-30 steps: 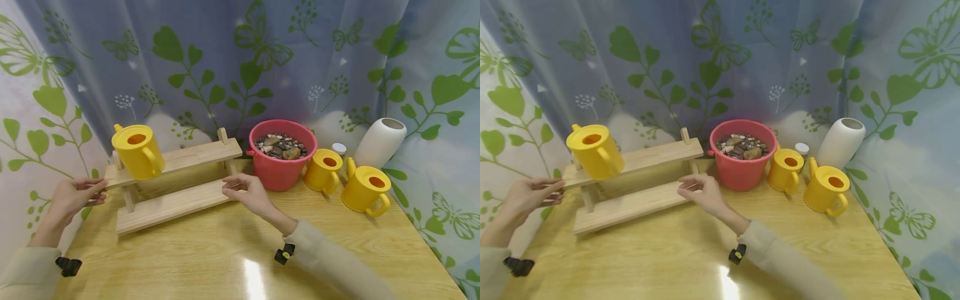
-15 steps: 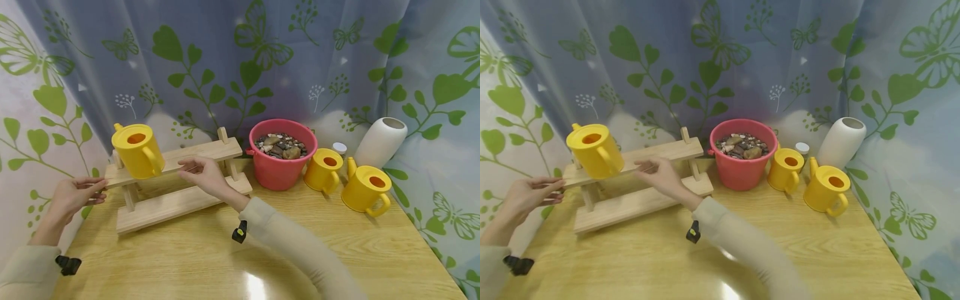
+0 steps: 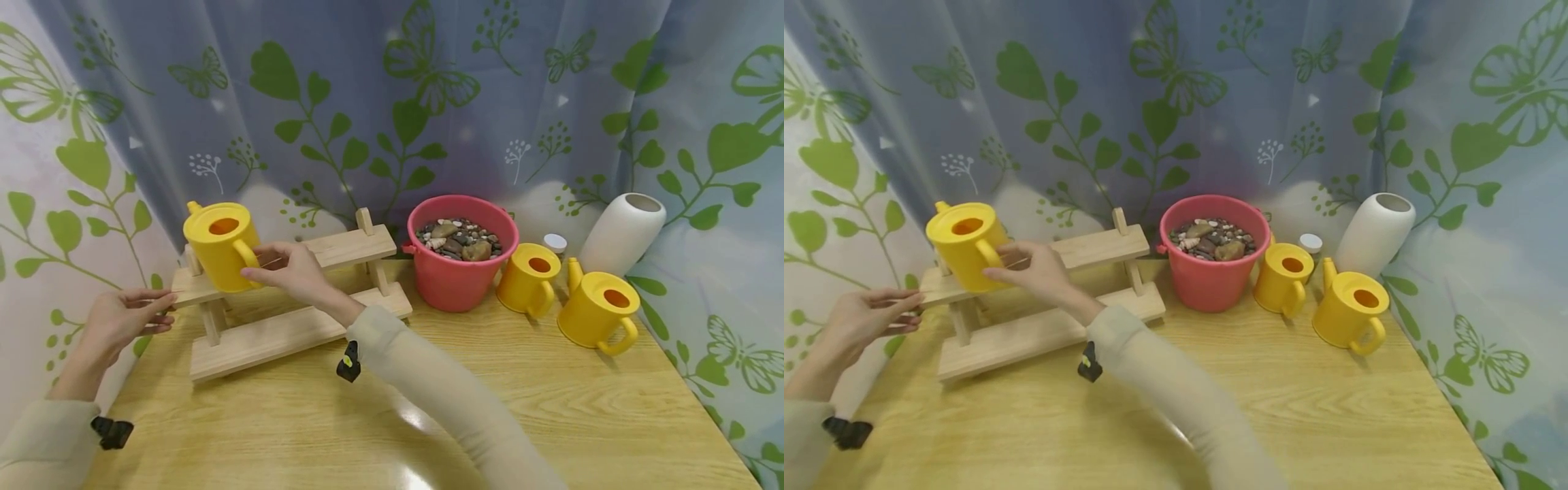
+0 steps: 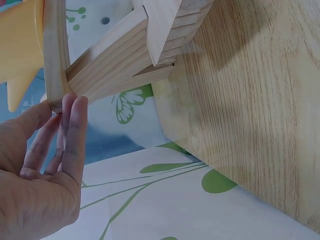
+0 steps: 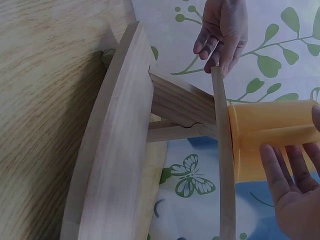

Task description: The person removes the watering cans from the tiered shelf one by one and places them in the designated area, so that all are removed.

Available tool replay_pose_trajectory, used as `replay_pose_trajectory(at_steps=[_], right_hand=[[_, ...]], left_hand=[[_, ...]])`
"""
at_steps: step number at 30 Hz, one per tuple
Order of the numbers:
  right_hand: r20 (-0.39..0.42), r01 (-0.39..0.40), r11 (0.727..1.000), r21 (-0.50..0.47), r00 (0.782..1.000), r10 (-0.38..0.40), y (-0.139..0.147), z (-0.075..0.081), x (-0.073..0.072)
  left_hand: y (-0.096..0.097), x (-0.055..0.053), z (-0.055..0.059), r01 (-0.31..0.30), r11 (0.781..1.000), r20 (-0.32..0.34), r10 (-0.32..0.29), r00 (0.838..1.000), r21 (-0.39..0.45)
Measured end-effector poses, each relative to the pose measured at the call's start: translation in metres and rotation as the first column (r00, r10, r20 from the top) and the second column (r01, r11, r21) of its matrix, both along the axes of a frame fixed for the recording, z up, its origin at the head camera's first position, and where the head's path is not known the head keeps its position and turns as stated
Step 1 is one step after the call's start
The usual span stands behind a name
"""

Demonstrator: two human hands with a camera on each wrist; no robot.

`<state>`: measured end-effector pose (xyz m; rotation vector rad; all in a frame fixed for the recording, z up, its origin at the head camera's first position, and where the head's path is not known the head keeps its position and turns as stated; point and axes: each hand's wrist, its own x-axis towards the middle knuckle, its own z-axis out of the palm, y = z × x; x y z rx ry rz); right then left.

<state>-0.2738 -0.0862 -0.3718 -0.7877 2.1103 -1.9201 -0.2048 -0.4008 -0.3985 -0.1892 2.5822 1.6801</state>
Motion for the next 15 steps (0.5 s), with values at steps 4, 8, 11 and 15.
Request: replay_pose_trajectory(at_steps=[4,8,11,15], right_hand=[[-0.040,0.016,0.999,0.045,0.999,-0.014,-0.005,0.005,0.001],[-0.068,0.041,0.997,0.062,0.997,-0.036,-0.005,0.007,0.003],[-0.073,0.042,0.997,0.068,0.997,-0.037,-0.002,0.008,0.003],[-0.056,0.019,0.998,0.065,0.998,-0.016,0.006,0.009,0.006]], left_hand=[[0.001,0.000,0.000,0.002,1.000,-0.009,-0.002,1.000,0.010],[0.003,0.000,0.002,0.002,1.000,-0.018,-0.002,1.000,0.006],[0.002,0.001,0.002,0.001,1.000,-0.019,-0.001,1.000,-0.006],[0.001,0.002,0.002,0.004,1.000,-0.018,-0.005,1.000,-0.016]])
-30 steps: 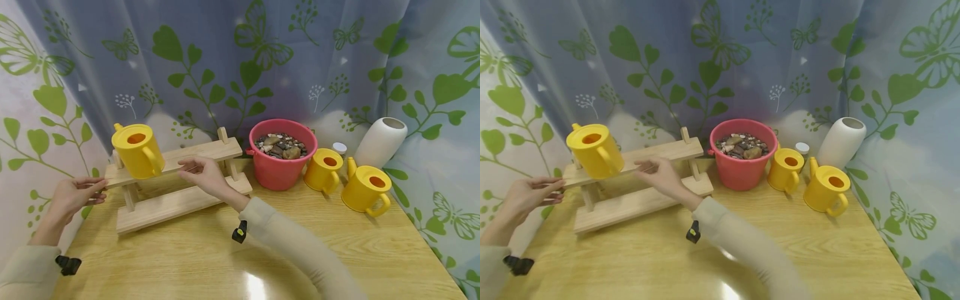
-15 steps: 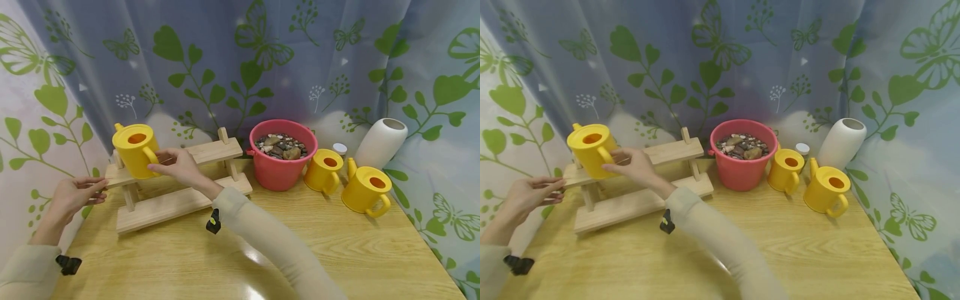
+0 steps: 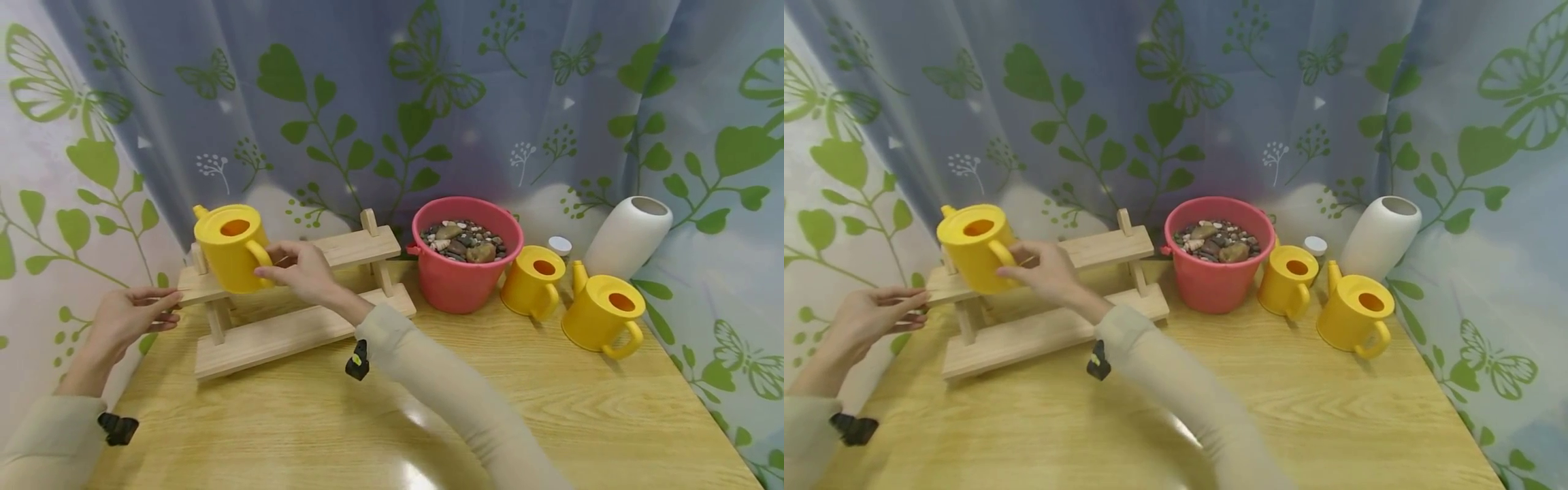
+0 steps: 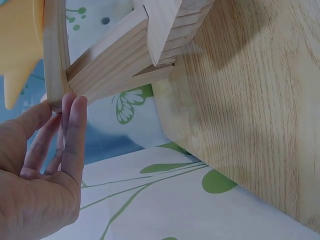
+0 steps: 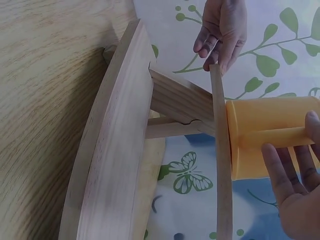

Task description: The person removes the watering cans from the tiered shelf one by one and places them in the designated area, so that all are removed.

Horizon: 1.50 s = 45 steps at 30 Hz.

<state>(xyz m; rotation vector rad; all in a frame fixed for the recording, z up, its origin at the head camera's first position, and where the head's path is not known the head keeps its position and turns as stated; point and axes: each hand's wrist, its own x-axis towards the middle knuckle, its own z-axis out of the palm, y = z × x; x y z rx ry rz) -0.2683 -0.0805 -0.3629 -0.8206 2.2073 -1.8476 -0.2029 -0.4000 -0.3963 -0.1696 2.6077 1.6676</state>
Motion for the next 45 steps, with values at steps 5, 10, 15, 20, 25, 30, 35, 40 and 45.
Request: replay_pose_trajectory(at_steps=[5,10,15,20,25,30,35,40,45], right_hand=[[-0.030,-0.070,0.998,0.002,0.997,0.070,0.019,-0.002,0.005],[-0.083,-0.096,0.995,0.032,0.992,0.099,0.047,-0.006,0.015],[-0.094,-0.082,0.995,0.059,0.992,0.088,0.078,-0.010,0.029],[-0.106,-0.062,0.995,0.073,0.992,0.070,0.111,-0.016,0.044],[-0.109,-0.034,0.998,0.061,0.993,0.041,0.146,-0.020,0.062],[-0.092,0.001,0.999,0.041,0.996,0.003,0.184,-0.030,0.080],[-0.053,0.034,0.997,0.069,0.998,-0.030,0.224,-0.046,0.098],[0.007,0.103,0.983,0.154,0.994,-0.105,0.263,-0.059,0.120],[0.014,0.157,0.973,0.167,0.987,-0.162,0.295,-0.070,0.144]], left_hand=[[-0.001,0.002,0.000,-0.004,1.000,0.003,0.004,1.000,0.029],[0.001,0.001,-0.001,-0.014,1.000,0.010,0.014,1.000,0.007],[0.002,0.000,0.000,-0.016,0.999,0.011,0.016,1.000,-0.029],[0.002,0.000,0.001,-0.018,0.999,0.011,0.019,1.000,-0.034],[0.002,-0.001,0.000,-0.020,1.000,0.012,0.020,1.000,-0.024],[0.003,0.000,-0.001,-0.018,0.999,0.010,0.018,1.000,-0.034],[0.002,0.000,-0.002,-0.020,0.999,0.002,0.020,1.000,-0.032],[0.002,0.001,-0.001,-0.022,0.999,-0.005,0.022,1.000,-0.037],[0.001,-0.001,-0.002,-0.016,0.999,0.001,0.016,1.000,-0.037]])
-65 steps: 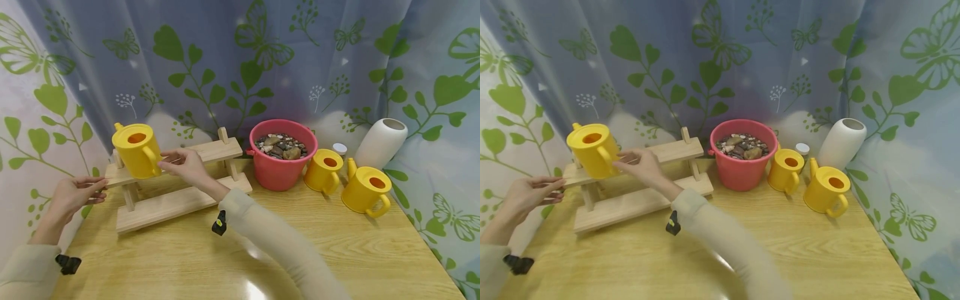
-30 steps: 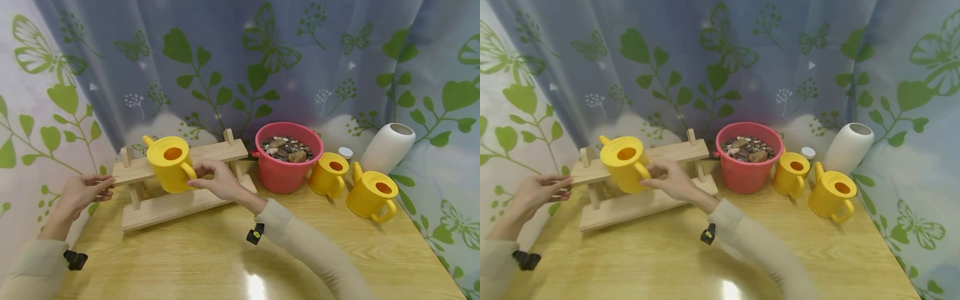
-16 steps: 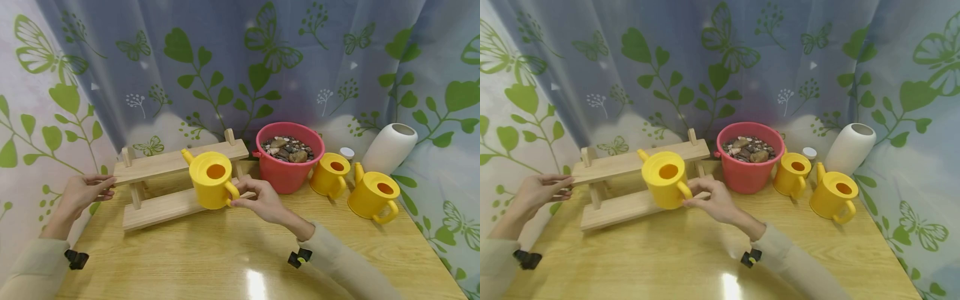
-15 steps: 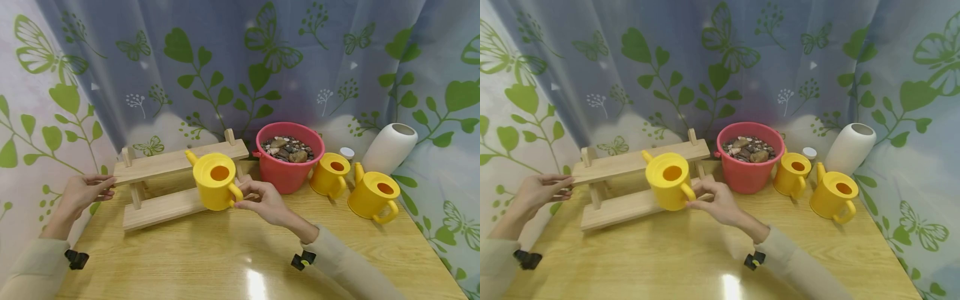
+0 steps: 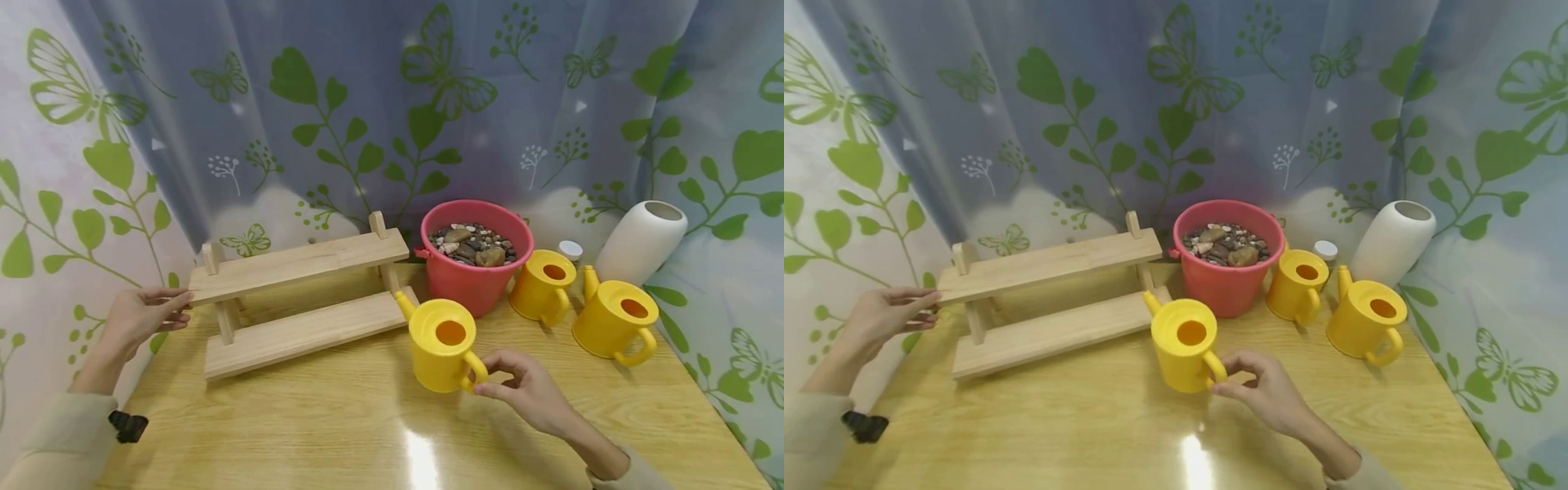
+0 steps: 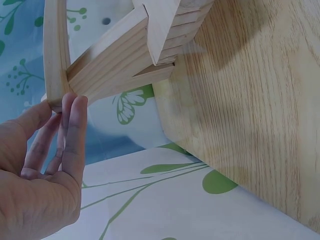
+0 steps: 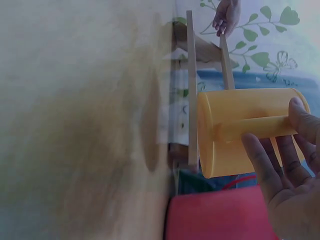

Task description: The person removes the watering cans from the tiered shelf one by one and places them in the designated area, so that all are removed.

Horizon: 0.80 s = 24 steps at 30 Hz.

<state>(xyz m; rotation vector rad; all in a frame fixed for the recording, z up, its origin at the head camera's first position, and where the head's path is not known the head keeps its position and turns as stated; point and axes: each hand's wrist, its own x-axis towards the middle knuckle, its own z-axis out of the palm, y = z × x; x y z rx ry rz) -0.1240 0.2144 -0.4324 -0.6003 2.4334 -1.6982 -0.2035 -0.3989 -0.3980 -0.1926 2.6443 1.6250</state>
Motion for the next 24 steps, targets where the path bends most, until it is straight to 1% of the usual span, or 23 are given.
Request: replay_pose_trajectory(at_steps=[3,6,10,14,18,21,24], right_hand=[[-0.014,0.028,1.000,-0.006,1.000,-0.028,0.014,-0.005,0.012],[0.005,0.098,0.995,0.025,0.995,-0.098,0.028,-0.009,0.021],[0.017,0.209,0.975,0.074,0.977,-0.211,0.047,-0.017,0.031],[-0.009,0.273,0.959,0.074,0.962,-0.273,0.066,-0.024,0.038],[-0.026,0.346,0.936,0.069,0.938,-0.345,0.080,-0.030,0.041],[-0.020,0.394,0.917,0.065,0.919,-0.394,0.088,-0.034,0.039],[-0.003,0.414,0.909,0.049,0.910,-0.414,0.094,-0.038,0.036]], left_hand=[[-0.001,0.000,0.000,-0.004,1.000,0.004,0.004,1.000,0.007],[-0.001,0.000,0.000,-0.014,1.000,0.006,0.014,1.000,0.020],[0.001,0.001,0.001,-0.013,1.000,0.009,0.013,1.000,0.027],[0.003,0.000,0.002,-0.011,1.000,0.010,0.011,1.000,0.017],[0.002,0.000,0.002,-0.022,1.000,0.009,0.021,1.000,0.023],[0.001,0.000,0.001,-0.019,0.999,0.005,0.019,1.000,0.026],[0.002,0.000,0.001,-0.017,1.000,0.006,0.017,1.000,0.014]])
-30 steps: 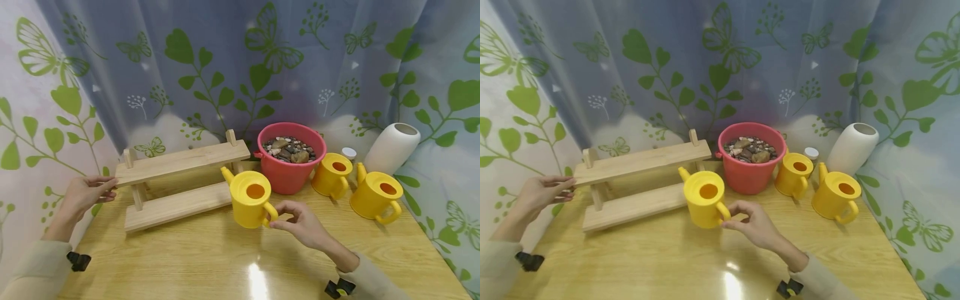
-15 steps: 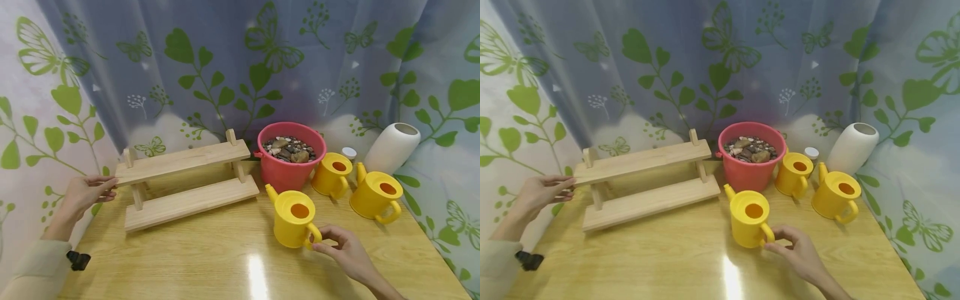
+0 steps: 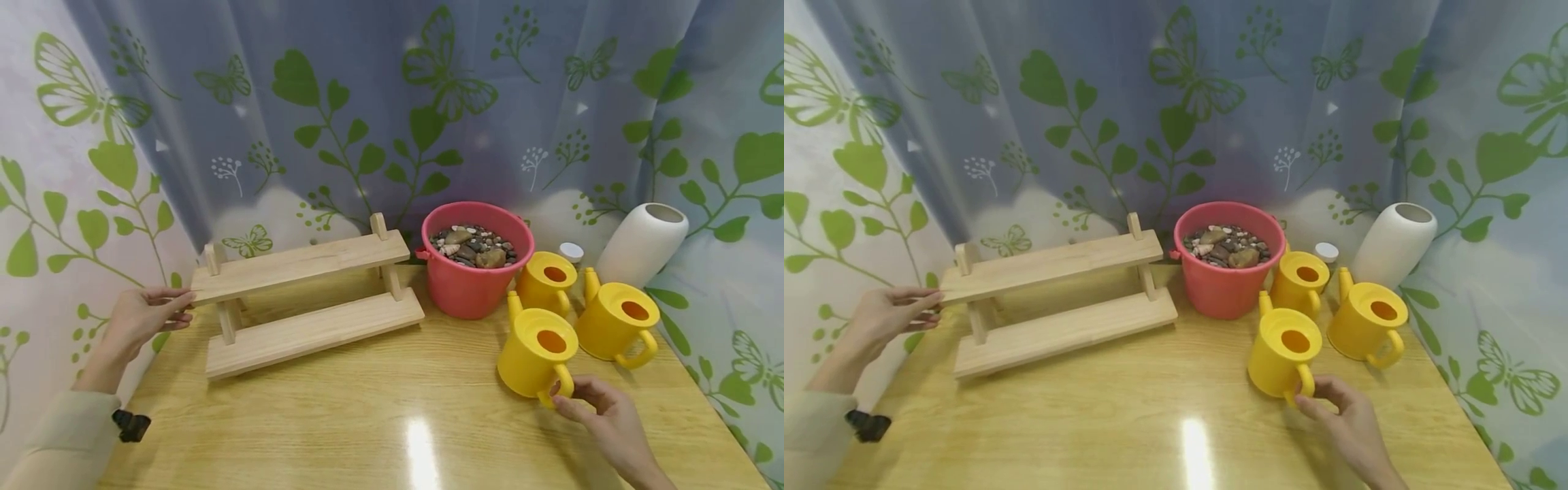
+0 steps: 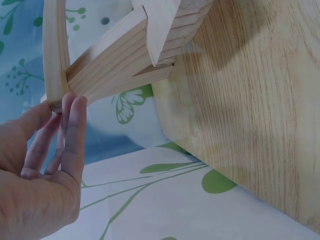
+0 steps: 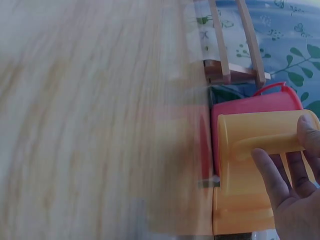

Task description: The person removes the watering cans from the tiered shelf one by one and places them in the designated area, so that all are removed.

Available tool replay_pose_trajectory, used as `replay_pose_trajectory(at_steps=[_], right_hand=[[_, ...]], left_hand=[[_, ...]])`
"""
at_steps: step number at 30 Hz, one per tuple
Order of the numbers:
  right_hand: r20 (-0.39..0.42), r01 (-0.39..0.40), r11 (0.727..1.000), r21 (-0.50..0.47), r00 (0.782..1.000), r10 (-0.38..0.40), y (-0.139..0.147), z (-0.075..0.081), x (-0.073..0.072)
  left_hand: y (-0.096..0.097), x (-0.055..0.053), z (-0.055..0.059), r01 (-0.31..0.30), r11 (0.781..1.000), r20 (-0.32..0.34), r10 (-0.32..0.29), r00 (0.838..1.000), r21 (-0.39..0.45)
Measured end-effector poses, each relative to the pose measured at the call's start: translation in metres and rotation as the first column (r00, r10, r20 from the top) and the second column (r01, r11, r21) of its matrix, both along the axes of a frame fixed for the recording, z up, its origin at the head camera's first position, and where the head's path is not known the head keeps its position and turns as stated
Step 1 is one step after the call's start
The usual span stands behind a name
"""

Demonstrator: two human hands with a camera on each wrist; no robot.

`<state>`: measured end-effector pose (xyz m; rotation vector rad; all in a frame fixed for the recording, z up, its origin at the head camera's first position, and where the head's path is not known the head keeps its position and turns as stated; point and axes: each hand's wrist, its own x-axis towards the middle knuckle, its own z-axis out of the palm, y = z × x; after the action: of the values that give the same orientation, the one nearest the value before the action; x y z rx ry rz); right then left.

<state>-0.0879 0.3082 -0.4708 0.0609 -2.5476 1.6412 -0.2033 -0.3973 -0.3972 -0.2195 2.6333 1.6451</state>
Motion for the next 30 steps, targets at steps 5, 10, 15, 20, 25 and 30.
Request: replay_pose_trajectory(at_steps=[5,10,15,20,25,30], right_hand=[[0.005,-0.002,1.000,-0.021,1.000,0.003,0.005,-0.006,-0.007],[0.018,-0.011,1.000,-0.006,1.000,0.011,0.007,-0.009,-0.013],[0.041,-0.007,1.000,0.009,0.999,0.006,0.008,-0.010,-0.019],[0.070,-0.002,0.999,0.037,0.998,0.000,0.009,-0.007,-0.027],[0.073,-0.039,0.999,0.027,0.997,0.037,0.012,-0.006,-0.033],[0.062,-0.071,0.997,-0.018,0.996,0.072,0.014,-0.008,-0.037]], left_hand=[[0.001,0.001,-0.001,0.002,1.000,0.005,-0.002,1.000,0.000],[0.001,0.001,-0.001,-0.003,1.000,0.007,0.003,1.000,0.003],[0.001,0.001,0.001,0.000,1.000,0.002,0.000,1.000,-0.008],[0.001,0.001,0.001,-0.006,1.000,0.004,0.006,1.000,-0.023],[0.000,0.001,0.001,-0.003,1.000,0.007,0.003,1.000,-0.023],[0.001,0.000,0.000,0.002,1.000,0.003,-0.002,1.000,-0.025]])
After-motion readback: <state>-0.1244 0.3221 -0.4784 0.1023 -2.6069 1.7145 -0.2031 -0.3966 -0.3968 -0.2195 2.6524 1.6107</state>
